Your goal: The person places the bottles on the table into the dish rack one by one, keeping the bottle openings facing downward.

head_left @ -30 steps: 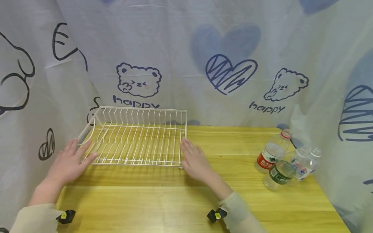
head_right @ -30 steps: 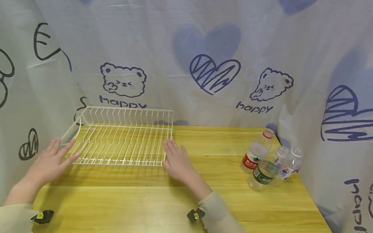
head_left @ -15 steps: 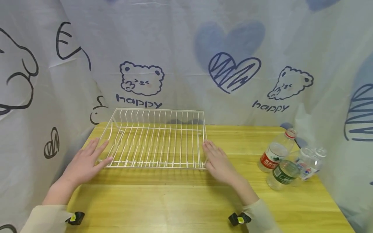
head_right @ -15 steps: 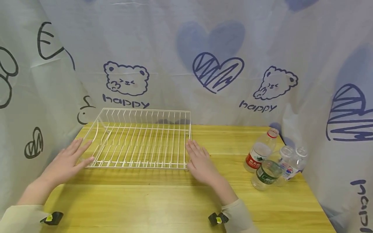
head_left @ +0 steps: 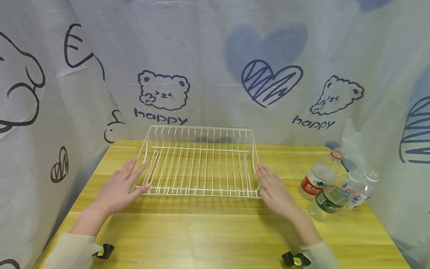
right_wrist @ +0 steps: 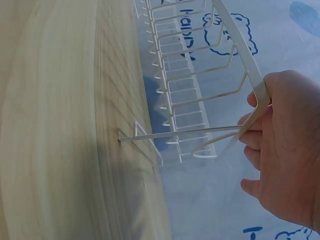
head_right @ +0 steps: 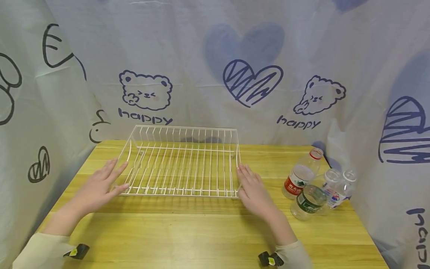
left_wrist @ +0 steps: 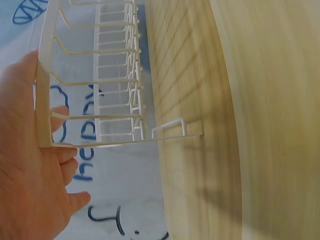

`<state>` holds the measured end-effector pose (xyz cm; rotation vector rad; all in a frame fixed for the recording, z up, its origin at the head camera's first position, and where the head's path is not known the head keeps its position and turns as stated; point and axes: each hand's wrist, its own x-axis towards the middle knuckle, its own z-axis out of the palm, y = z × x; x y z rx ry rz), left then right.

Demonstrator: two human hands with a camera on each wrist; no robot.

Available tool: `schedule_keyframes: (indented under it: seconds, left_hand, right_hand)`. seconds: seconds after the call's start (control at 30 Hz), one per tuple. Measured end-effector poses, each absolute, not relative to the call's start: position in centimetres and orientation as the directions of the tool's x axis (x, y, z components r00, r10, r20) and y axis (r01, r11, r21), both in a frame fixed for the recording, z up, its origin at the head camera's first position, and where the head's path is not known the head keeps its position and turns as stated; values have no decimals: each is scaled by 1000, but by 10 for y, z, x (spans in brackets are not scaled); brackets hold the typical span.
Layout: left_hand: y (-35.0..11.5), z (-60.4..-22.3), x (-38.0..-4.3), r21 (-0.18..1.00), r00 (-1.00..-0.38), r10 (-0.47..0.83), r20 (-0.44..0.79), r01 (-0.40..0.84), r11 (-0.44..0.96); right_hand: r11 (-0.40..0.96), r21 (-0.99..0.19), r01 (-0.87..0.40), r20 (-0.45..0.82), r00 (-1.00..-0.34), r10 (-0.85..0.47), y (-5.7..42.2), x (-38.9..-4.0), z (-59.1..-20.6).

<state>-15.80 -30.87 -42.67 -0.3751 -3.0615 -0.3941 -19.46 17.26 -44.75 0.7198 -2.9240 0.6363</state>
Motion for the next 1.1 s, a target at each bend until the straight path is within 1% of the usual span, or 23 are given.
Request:
schedule_keyframes:
  seconds: [0.2, 0.43, 0.73, 0.97, 1.1]
  left_hand:
    - [-289, -428, -158, 250, -970, 238, 57, 245, 937]
    - [-267, -428, -159, 253, -970, 236, 55, 242, 937]
    - [-239, -430, -162, 261, -975, 220, 44, 224, 939]
    - [-224, -429, -160, 266, -979, 201, 37, 203, 942]
    - [-220, -430, -160, 273, -982, 188, 33, 190, 943]
  right_hand:
    - [841, -341, -420, 130, -907, -400, 187, -191, -447]
    - [856, -356, -374, 92, -926, -366, 204, -186, -445]
    - [879, -344, -330, 103, -944, -314, 227, -181, -442]
    - [884, -337, -325, 139, -946, -294, 231, -180, -440]
    - [886, -339, -316, 135, -949, -286, 231, -181, -440]
